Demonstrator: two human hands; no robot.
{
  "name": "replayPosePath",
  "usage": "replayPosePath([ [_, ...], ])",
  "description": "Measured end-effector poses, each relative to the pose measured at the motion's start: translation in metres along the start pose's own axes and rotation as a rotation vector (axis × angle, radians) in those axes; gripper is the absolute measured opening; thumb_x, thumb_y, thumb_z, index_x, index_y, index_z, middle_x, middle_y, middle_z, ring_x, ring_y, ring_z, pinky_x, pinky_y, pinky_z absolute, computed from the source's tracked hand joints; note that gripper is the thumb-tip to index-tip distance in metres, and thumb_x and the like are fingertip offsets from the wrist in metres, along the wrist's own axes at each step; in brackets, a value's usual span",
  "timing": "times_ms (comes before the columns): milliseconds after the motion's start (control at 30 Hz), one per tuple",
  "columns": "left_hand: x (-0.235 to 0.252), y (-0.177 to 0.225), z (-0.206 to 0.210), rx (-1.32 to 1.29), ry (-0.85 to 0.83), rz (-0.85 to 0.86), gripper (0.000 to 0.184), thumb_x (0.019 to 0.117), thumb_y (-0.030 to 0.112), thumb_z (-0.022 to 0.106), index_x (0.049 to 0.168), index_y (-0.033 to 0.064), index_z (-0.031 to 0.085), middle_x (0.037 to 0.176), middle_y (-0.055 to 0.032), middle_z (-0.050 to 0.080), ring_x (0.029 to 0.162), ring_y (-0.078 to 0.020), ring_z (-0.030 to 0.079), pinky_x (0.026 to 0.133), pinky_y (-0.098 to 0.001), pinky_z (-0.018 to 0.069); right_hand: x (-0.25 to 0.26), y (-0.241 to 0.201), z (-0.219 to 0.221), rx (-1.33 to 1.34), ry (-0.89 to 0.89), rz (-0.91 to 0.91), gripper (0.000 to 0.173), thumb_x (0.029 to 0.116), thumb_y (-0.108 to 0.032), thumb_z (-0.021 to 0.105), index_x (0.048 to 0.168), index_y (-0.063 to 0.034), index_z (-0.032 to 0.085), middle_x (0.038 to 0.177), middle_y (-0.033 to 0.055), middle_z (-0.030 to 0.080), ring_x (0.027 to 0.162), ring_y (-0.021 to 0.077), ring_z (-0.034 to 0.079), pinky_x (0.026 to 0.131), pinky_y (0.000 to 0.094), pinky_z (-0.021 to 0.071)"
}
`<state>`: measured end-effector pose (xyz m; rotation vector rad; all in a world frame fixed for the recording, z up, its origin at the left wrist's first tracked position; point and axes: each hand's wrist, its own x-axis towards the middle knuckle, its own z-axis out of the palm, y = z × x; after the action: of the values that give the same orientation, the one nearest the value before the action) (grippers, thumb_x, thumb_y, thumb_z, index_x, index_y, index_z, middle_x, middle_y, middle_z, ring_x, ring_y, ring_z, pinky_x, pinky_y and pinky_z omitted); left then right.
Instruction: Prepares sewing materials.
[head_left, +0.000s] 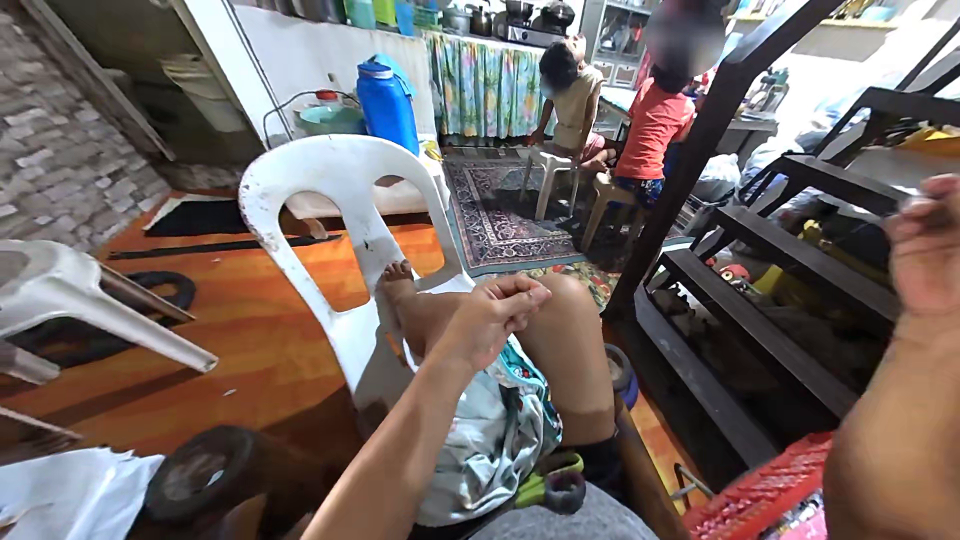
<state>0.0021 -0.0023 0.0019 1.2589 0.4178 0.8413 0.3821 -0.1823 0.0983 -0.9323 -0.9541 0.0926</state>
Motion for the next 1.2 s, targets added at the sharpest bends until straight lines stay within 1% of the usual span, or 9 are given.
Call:
replayPosePath([
  [133, -0.002, -0.002, 0.015, 0.088, -0.055, 0.031, 0.02, 0.0935, -0.003, 0.063, 0.084, 0.0103, 0.075, 0.074, 0.0067, 0.068, 0.064, 0.0019, 0.056, 0.063, -0.015, 0.0485, -0.069, 0.004, 0.08, -0.125, -0.341, 0.06, 0.028, 0.1037, -0.013, 0.052, 0.126, -0.0291, 0.058, 0.09, -0.0145, 0.07, 0.065, -0.0006, 0.064, 0.058, 0.0179, 0.0562],
  [200, -0.005, -0.001, 0.021, 0.139, -0.063, 0.035, 0.019, 0.0928, -0.002, 0.065, 0.084, 0.0111, 0.075, 0.076, 0.0082, 0.069, 0.067, 0.0026, 0.058, 0.064, -0.0146, 0.0489, -0.096, 0.021, 0.103, -0.111, -0.502, 0.067, 0.021, 0.1019, -0.011, 0.056, 0.117, -0.0235, 0.064, 0.089, -0.0103, 0.072, 0.061, 0.0013, 0.064, 0.054, 0.0195, 0.0566],
  [300, -0.01, 0.002, 0.027, 0.198, -0.062, 0.034, 0.016, 0.0925, -0.001, 0.066, 0.086, 0.0105, 0.075, 0.078, 0.0079, 0.071, 0.072, 0.0021, 0.063, 0.069, -0.0157, 0.052, -0.12, 0.042, 0.126, -0.173, -0.688, -0.065, 0.014, 0.101, -0.006, 0.058, 0.104, -0.0031, 0.072, 0.094, -0.0017, 0.072, 0.071, 0.0009, 0.066, 0.064, 0.0195, 0.0589],
  [400, -0.014, 0.004, 0.03, 0.231, -0.06, 0.047, 0.014, 0.0916, -0.001, 0.066, 0.087, 0.0095, 0.075, 0.079, 0.0079, 0.071, 0.075, 0.0014, 0.065, 0.073, -0.0172, 0.0543, -0.134, 0.05, 0.144, -0.253, -0.786, -0.195, 0.022, 0.0964, -0.011, 0.067, 0.113, 0.0032, 0.072, 0.105, 0.007, 0.07, 0.087, 0.0019, 0.066, 0.078, 0.0177, 0.0579],
  [533, -0.015, 0.003, 0.033, 0.23, -0.061, 0.026, 0.014, 0.0914, -0.002, 0.067, 0.086, 0.0083, 0.075, 0.08, 0.0059, 0.072, 0.078, -0.0005, 0.067, 0.078, -0.0196, 0.0566, -0.143, 0.053, 0.155, -0.34, -0.745, -0.308, 0.022, 0.0934, -0.014, 0.072, 0.108, 0.0009, 0.076, 0.102, 0.0095, 0.073, 0.09, 0.0033, 0.069, 0.081, 0.0158, 0.0571],
  [733, -0.015, 0.001, 0.03, 0.245, -0.053, 0.01, 0.016, 0.0932, 0.0, 0.065, 0.086, 0.0096, 0.075, 0.079, 0.0074, 0.071, 0.075, 0.0011, 0.065, 0.073, -0.0175, 0.0538, -0.148, 0.055, 0.149, -0.345, -0.672, -0.329, 0.017, 0.0982, -0.01, 0.063, 0.098, 0.002, 0.076, 0.094, 0.0084, 0.072, 0.079, 0.0002, 0.066, 0.073, 0.0127, 0.0549],
  [967, -0.013, -0.001, 0.033, 0.213, 0.005, -0.027, 0.017, 0.0934, -0.002, 0.065, 0.085, 0.0081, 0.076, 0.077, 0.006, 0.071, 0.07, 0.0008, 0.062, 0.068, -0.0156, 0.0506, -0.143, 0.061, 0.142, -0.349, -0.576, -0.243, 0.017, 0.0976, -0.012, 0.065, 0.101, 0.0024, 0.074, 0.096, 0.0058, 0.072, 0.08, -0.0001, 0.066, 0.074, 0.015, 0.0564],
  [1067, -0.013, 0.0, 0.037, 0.187, 0.008, -0.057, 0.017, 0.0941, -0.002, 0.064, 0.085, 0.0076, 0.075, 0.075, 0.0063, 0.07, 0.068, 0.0012, 0.061, 0.066, -0.0159, 0.0501, -0.151, 0.06, 0.147, -0.36, -0.635, -0.273, 0.028, 0.0935, -0.021, 0.073, 0.107, 0.0033, 0.074, 0.1, 0.0105, 0.071, 0.083, 0.0021, 0.064, 0.075, 0.015, 0.0544],
  [1200, -0.012, -0.001, 0.041, 0.15, -0.013, -0.09, 0.017, 0.0951, 0.0, 0.062, 0.085, 0.0077, 0.074, 0.074, 0.0065, 0.068, 0.063, 0.0017, 0.056, 0.061, -0.0152, 0.0458, -0.157, 0.061, 0.153, -0.409, -0.571, -0.391, 0.021, 0.0924, -0.016, 0.073, 0.102, 0.0019, 0.077, 0.097, 0.0122, 0.073, 0.083, 0.0026, 0.067, 0.076, 0.0119, 0.0537],
])
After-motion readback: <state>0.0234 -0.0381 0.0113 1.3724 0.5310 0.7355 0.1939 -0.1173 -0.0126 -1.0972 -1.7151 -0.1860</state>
